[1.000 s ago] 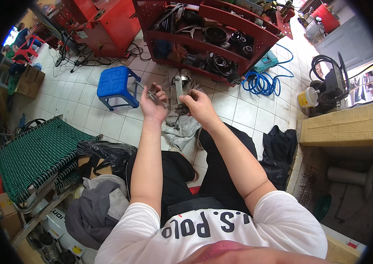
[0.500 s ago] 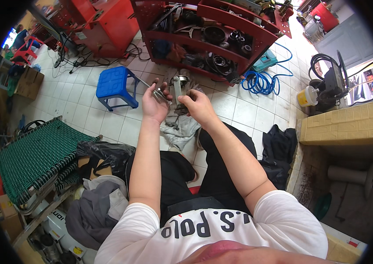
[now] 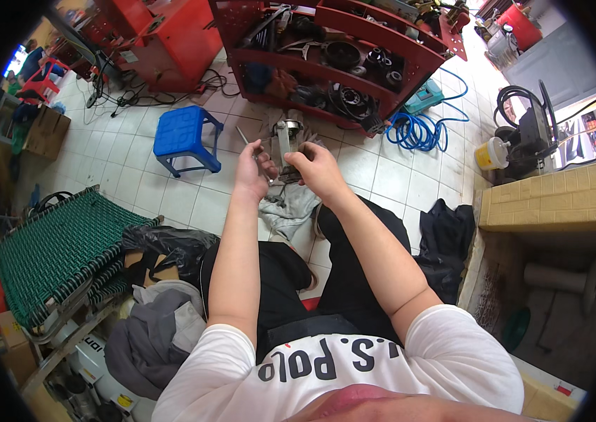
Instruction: The person handles a motorcycle carburetor by hand, turning it over to view different sides and using a thin wire to clear a passage.
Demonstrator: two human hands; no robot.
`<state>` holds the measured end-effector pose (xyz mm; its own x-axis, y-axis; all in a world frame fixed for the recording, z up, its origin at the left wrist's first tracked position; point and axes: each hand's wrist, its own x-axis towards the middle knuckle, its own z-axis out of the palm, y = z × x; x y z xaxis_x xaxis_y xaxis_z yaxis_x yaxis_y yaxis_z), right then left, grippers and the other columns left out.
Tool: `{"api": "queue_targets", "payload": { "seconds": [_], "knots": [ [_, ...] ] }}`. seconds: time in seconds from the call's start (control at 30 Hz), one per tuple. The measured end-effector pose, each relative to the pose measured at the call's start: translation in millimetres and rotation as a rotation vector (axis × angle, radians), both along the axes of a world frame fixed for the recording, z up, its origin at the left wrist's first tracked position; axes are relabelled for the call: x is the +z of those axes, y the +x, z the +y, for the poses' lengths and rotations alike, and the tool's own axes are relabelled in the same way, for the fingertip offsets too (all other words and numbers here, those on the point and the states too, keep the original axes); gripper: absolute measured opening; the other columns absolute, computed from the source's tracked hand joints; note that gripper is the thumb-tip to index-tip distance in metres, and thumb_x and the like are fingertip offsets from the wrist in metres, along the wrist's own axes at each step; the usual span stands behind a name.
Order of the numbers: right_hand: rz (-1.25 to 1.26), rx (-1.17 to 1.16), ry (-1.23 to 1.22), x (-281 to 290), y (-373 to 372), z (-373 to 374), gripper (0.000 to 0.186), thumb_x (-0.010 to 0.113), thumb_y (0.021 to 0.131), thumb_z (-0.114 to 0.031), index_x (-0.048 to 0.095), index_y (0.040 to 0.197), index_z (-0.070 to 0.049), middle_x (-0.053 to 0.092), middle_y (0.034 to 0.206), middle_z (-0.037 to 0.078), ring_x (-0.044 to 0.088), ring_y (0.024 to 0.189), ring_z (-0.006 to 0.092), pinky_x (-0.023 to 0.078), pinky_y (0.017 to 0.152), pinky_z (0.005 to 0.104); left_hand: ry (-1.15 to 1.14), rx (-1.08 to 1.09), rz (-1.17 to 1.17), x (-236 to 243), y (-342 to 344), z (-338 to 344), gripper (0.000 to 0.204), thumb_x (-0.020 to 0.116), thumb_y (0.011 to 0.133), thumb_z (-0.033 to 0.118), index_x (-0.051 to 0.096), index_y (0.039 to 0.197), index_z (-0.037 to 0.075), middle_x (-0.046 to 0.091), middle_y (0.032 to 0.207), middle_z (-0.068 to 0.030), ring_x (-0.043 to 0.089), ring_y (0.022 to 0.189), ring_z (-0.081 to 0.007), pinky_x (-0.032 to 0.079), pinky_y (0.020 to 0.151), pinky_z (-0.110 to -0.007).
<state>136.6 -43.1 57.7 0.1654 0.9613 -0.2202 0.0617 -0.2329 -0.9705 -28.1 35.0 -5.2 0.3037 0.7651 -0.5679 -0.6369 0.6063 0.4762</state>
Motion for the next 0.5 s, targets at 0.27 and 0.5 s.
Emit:
{"api": "queue_targets", "payload": {
  "seconds": [0.27,0.5],
  "knots": [
    [-0.078,0.028,0.051,-2,-1,-2,0.037,0.074,0.09,-0.035,0.065,0.088,0.0,0.064,0.079,0.005,0.057,0.068,0.0113,0.049,0.058,0.0301,0.053,-0.008,0.113,1,7,2,0.026,0.069,0.096,0.036,0.052,0.084,0.021,0.045,0.067,0.006,0.036,0.051,-0.0084,0.032,0.05,-0.027],
    [-0.08,0.056,0.037,0,-4,-3,0.035,0.074,0.092,-0.034,0.065,0.091,0.0,0.064,0.08,0.004,0.057,0.068,0.0108,0.049,0.058,0.0293,0.066,0.02,0.161,-3,11,0,0.027,0.069,0.095,0.039,0.051,0.085,0.022,0.041,0.064,0.0074,0.037,0.053,-0.0093,0.031,0.053,-0.027]
  ]
}}
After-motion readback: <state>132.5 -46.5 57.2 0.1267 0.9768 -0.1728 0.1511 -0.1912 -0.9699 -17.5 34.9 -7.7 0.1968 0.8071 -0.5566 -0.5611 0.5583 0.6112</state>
